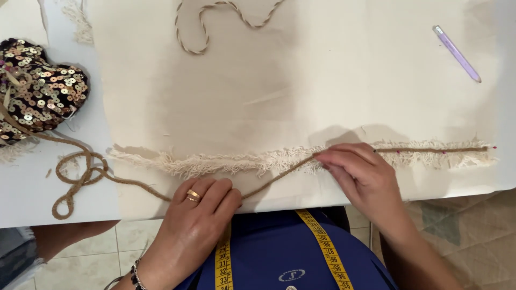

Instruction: Pinning decorative fringe and rope trim onto fabric and cutting it to size with scissors

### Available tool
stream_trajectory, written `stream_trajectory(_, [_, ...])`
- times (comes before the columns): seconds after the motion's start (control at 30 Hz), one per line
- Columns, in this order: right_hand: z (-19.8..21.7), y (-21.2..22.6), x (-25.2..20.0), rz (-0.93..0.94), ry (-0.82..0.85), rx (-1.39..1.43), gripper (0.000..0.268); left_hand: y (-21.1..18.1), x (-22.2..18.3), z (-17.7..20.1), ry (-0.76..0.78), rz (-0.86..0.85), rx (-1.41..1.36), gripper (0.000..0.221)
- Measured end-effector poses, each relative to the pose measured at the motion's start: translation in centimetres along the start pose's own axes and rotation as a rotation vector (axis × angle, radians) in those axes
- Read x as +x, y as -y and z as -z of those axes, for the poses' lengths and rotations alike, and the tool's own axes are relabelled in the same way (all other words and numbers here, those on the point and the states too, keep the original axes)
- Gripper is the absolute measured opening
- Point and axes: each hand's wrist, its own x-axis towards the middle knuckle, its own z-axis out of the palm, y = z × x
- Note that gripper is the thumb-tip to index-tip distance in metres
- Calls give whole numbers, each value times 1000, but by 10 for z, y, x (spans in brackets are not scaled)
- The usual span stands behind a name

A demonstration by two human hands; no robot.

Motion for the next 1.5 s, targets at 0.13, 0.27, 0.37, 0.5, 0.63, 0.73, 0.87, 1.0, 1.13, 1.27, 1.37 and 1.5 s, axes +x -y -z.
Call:
stream_trajectory(0.13, [0, -3, -1, -64, -11, 16, 23, 5, -2, -2, 13, 24, -68, 9])
stream_trajectory(0.27, [6, -5, -6, -132, -90, 115, 19, 9, 7, 4, -11, 55, -101, 9])
stream_trajectory(0.37, [6, -17, -15, -118, -92, 99, 24, 12, 9, 6, 11, 89, -115, 9])
stream_trajectory(0.5, [-1, -25, -16, 14, -31, -53, 30, 18, 16, 15, -22, 125, -156, 14])
stream_trajectory(0.63, [5, -16, -12, -3, -4, -41, 29, 25, 11, 6, -82, 162, -71, 26])
stream_trajectory(0.73, [13, -15, -14, -80, -27, -9, 28, 30, 11, 1, -114, 112, 18, 41])
stream_trajectory(0.87, [13, -25, -23, -52, -99, -64, 24, 34, 7, -3, -126, 118, -9, 38])
stream_trajectory(1.0, [10, -26, -24, -41, -40, -63, 31, 38, 3, -5, -158, 127, -7, 29])
stream_trajectory(1.13, [9, -28, -23, -46, -25, -24, 30, 41, 0, -7, -184, 124, 26, 23])
stream_trajectory(1.27, [3, -34, -26, 55, -75, -27, 32, 43, -2, -9, -206, 129, 47, 24])
stream_trajectory(1.37, [1, -34, -27, 50, -88, -8, 31, 45, -2, -10, -242, 120, 55, 17])
stream_trajectory(1.5, [0, -34, -27, 59, -107, -16, 28, 47, -2, -11, -290, 126, 139, 13])
